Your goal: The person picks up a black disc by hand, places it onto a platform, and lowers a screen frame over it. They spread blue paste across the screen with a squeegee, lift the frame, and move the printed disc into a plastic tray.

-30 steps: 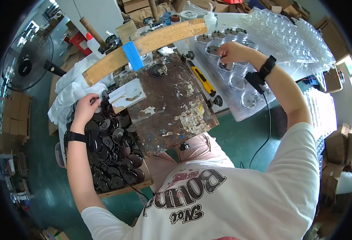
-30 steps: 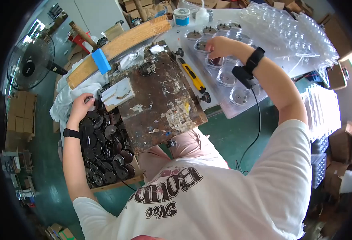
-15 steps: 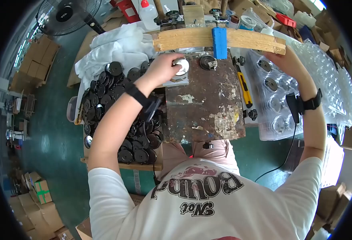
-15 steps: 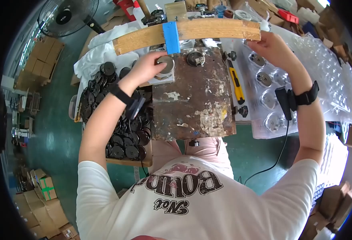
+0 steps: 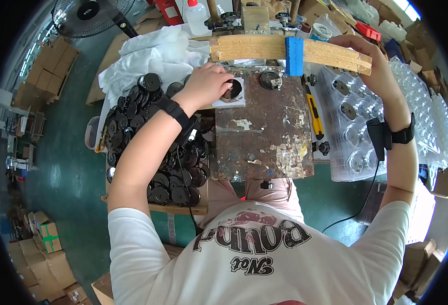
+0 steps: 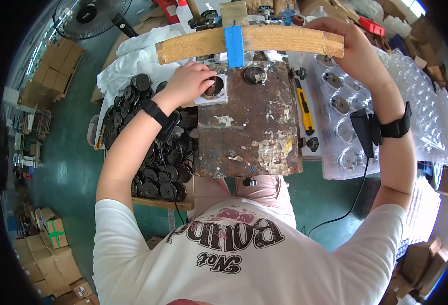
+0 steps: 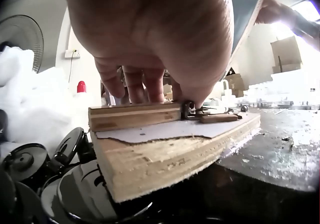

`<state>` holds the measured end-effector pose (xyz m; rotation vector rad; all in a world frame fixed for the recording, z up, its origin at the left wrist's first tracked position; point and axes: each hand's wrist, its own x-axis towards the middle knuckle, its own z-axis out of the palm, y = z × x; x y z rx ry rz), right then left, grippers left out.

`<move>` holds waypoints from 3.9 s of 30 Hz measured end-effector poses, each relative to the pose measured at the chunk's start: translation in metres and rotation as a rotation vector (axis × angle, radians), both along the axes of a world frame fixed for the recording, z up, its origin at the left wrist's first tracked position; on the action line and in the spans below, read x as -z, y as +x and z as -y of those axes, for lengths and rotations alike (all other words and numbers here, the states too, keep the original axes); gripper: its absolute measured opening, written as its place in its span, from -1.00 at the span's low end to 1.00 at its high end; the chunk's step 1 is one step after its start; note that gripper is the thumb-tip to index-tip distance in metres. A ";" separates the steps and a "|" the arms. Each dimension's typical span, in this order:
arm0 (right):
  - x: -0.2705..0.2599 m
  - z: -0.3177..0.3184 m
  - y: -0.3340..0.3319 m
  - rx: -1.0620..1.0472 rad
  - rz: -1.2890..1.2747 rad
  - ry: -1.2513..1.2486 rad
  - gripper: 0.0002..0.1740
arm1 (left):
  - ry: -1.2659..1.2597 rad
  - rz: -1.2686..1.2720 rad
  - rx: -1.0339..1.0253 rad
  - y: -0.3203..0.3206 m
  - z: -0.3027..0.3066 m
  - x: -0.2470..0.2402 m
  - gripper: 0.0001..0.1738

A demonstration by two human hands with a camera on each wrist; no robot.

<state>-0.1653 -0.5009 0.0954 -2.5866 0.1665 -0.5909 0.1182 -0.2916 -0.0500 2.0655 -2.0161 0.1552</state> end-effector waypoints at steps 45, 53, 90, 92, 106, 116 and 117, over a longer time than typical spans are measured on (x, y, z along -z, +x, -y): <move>0.067 -0.091 0.093 -0.271 -0.266 -0.255 -0.77 | 0.208 -0.875 -0.092 -0.059 -0.068 -0.004 -0.19; 0.056 -0.028 0.125 -0.064 -0.084 -0.318 -0.68 | 0.153 -0.913 -0.056 -0.058 -0.071 -0.030 -0.33; 0.112 -0.044 0.099 -0.003 -0.357 0.175 -0.56 | 0.033 -1.226 -0.433 0.034 -0.125 -0.030 -0.68; 0.114 -0.010 0.077 0.064 -0.394 0.083 -0.57 | 0.001 -1.220 -0.432 0.029 -0.125 -0.035 -0.66; 0.131 0.183 -0.085 0.646 -0.357 -0.003 -0.61 | 0.171 -1.071 -0.163 0.018 -0.069 -0.033 -0.60; 0.095 0.135 -0.050 0.409 -0.138 -0.020 -0.69 | 0.265 -0.784 -0.097 0.012 0.014 -0.006 -0.58; 0.081 0.116 -0.043 0.391 -0.129 -0.027 -0.69 | 0.233 -0.627 -0.050 0.008 0.017 -0.004 -0.57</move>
